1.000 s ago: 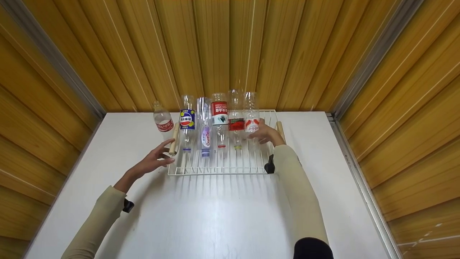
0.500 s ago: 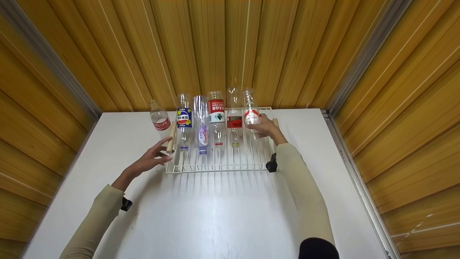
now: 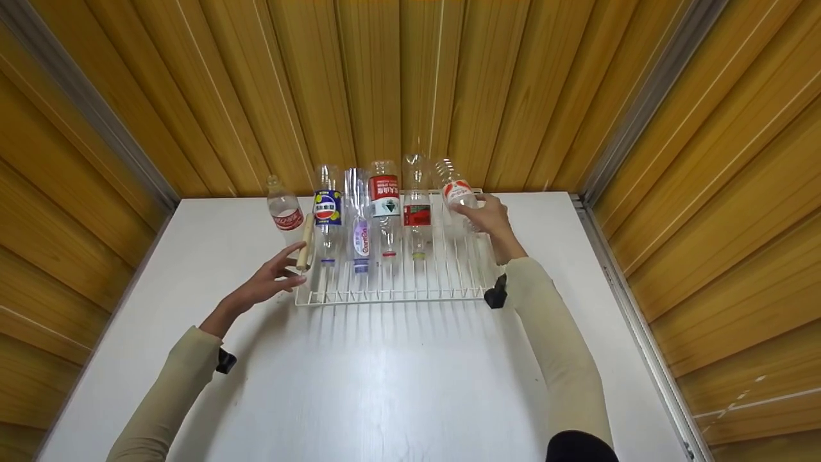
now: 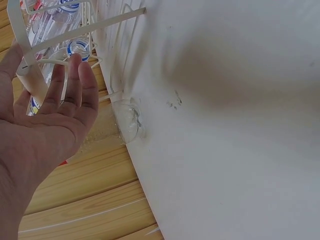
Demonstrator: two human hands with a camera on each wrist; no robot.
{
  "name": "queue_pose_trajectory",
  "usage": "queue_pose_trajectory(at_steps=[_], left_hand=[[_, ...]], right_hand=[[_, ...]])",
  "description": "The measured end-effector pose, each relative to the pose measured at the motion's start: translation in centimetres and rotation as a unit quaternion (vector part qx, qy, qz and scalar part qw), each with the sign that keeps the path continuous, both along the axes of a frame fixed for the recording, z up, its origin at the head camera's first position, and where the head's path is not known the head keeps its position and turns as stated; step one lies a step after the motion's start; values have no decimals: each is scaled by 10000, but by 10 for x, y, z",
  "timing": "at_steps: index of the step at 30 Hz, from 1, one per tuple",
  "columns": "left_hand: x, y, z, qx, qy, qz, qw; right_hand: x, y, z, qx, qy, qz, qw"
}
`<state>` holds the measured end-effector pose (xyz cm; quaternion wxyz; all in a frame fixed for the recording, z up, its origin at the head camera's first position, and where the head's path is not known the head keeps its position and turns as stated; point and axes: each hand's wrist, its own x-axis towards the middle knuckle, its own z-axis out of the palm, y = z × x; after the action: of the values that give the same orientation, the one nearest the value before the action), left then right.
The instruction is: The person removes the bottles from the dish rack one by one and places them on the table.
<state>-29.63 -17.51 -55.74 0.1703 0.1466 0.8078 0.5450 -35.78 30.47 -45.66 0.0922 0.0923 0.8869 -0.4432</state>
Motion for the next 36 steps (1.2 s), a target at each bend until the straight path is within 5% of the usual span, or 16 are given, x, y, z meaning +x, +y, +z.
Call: queue_pose_trajectory(at_steps=[8, 12, 15, 22, 36], left_hand=[[-1, 1, 1, -87, -137, 38, 9999], [5, 3, 15, -80, -188, 33, 9998], [12, 5, 27, -30, -231, 38, 9997], [-2, 0, 0, -82, -145, 47, 9998], [-2, 0, 7, -202, -37, 39, 9998]], right_hand=[[2, 14, 9, -330, 366, -621, 9969], [4, 18, 17, -671, 640, -695, 9933], [7, 16, 24, -848, 831, -511, 9916], [16, -1, 31, -951, 967, -19, 9908], [28, -30, 33, -1732, 984, 1563, 9674]])
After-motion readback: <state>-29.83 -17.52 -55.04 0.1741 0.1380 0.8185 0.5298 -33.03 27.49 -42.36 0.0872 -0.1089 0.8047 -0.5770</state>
